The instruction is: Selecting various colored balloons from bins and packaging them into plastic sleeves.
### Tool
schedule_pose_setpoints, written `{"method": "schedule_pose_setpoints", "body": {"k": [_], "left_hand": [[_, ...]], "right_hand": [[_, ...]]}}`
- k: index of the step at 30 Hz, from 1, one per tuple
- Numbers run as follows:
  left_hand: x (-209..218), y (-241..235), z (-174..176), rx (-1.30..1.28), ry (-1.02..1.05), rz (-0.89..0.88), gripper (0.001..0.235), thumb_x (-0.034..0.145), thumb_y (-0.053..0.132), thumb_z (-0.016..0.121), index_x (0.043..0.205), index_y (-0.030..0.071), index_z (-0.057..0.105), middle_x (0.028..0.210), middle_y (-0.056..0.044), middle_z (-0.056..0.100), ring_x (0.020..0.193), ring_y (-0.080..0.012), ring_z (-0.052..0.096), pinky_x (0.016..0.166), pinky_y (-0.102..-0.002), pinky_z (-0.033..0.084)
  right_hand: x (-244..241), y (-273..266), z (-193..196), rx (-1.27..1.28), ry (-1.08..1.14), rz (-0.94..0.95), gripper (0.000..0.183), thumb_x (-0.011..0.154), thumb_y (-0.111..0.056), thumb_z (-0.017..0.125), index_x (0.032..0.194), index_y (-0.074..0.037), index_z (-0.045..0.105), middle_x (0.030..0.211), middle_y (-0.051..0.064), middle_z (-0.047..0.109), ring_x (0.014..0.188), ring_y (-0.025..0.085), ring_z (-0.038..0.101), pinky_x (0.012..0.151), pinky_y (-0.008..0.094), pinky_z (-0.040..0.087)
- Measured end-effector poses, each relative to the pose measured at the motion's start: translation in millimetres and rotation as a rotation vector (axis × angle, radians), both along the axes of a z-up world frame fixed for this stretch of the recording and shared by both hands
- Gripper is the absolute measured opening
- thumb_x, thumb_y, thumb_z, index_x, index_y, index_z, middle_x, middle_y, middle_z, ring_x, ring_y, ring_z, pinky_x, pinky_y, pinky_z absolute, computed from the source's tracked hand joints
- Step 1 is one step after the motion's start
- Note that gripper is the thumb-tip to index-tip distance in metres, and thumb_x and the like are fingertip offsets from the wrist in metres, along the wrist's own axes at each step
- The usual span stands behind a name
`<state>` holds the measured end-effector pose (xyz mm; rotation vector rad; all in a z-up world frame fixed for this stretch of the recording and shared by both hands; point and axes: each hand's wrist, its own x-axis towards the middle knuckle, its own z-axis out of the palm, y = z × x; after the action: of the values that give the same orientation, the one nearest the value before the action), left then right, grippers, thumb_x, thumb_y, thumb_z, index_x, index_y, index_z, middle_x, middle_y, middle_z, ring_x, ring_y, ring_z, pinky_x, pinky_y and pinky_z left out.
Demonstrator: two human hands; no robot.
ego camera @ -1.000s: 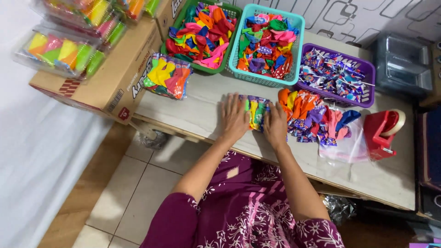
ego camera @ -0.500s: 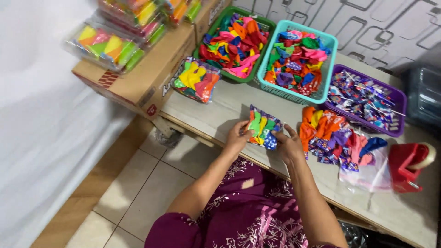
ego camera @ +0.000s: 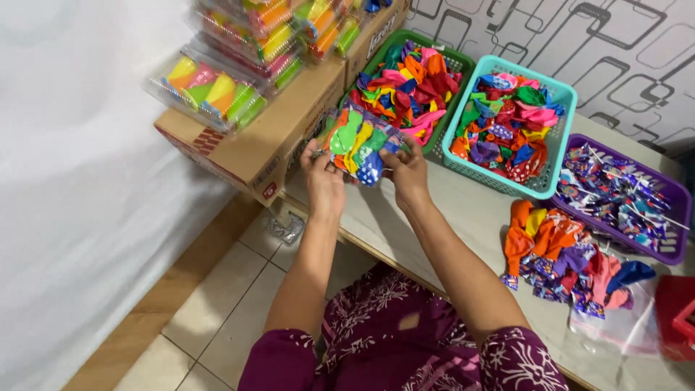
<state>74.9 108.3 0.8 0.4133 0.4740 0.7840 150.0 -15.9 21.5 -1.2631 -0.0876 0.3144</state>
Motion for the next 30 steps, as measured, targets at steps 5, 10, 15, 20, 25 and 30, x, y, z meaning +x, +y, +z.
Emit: {"method": "schedule_pose_setpoints", "body": {"k": [5, 10, 15, 20, 25, 30], "left_hand": [[10, 17, 17, 0.003, 0.067, 0.069, 0.06, 0.098, 0.001, 0.057, 0.15, 0.024, 0.039, 0.144, -0.024, 0.039, 0.134, -0.0397, 0.05, 0.116, -0.054, 0.04], [0, 4, 56, 0.153, 0.244, 0.12, 0.054, 0.1, 0.007, 0.055, 0.151, 0.016, 0.042, 0.161, -0.026, 0.022, 0.15, -0.0392, 0.028, 0.123, -0.055, 0.02], [-3, 4, 26, 0.394, 0.422, 0.112, 0.06, 0.106, 0.019, 0.059, 0.159, 0.014, 0.032, 0.165, -0.025, 0.014, 0.156, -0.0413, 0.011, 0.126, -0.054, 0.012], [3, -9, -14, 0.469, 0.595, 0.158, 0.059, 0.109, 0.034, 0.049, 0.162, 0.021, 0.025, 0.168, -0.018, 0.013, 0.158, -0.036, 0.008, 0.127, -0.052, 0.005], [25, -16, -28, 0.47, 0.526, 0.25, 0.068, 0.112, 0.043, 0.04, 0.166, 0.013, 0.012, 0.169, -0.027, 0.001, 0.158, -0.0412, -0.001, 0.126, -0.055, 0.001], [55, -9, -54, 0.628, 0.641, 0.284, 0.068, 0.113, 0.035, 0.039, 0.166, 0.006, 0.008, 0.168, -0.03, 0.0, 0.157, -0.0403, 0.001, 0.128, -0.051, -0.001]], "right_hand": [[17, 36, -11, -0.035, -0.011, -0.008, 0.073, 0.089, 0.0, 0.075, 0.151, -0.001, 0.038, 0.084, 0.004, 0.059, 0.065, 0.018, 0.069, 0.052, 0.028, 0.061], [48, 54, -60, -0.122, -0.01, 0.014, 0.073, 0.086, -0.004, 0.08, 0.149, -0.002, 0.041, 0.094, 0.011, 0.062, 0.071, 0.024, 0.072, 0.056, 0.033, 0.066], [37, 48, -46, -0.264, -0.08, -0.007, 0.08, 0.081, -0.021, 0.09, 0.146, 0.001, 0.048, 0.104, 0.018, 0.063, 0.081, 0.026, 0.074, 0.061, 0.036, 0.069], [17, 28, -50, -0.511, -0.55, -0.136, 0.058, 0.101, -0.027, 0.069, 0.152, -0.008, 0.046, 0.135, 0.023, 0.046, 0.121, 0.039, 0.058, 0.09, 0.047, 0.057], [2, 39, -41, -0.64, -0.73, -0.021, 0.059, 0.111, -0.039, 0.046, 0.163, -0.015, 0.032, 0.167, 0.022, 0.021, 0.152, 0.047, 0.026, 0.121, 0.058, 0.034], [15, 48, -43, -0.613, -0.665, 0.157, 0.062, 0.113, -0.041, 0.037, 0.167, -0.019, 0.017, 0.172, 0.018, 0.005, 0.154, 0.047, 0.017, 0.123, 0.061, 0.027]]}}
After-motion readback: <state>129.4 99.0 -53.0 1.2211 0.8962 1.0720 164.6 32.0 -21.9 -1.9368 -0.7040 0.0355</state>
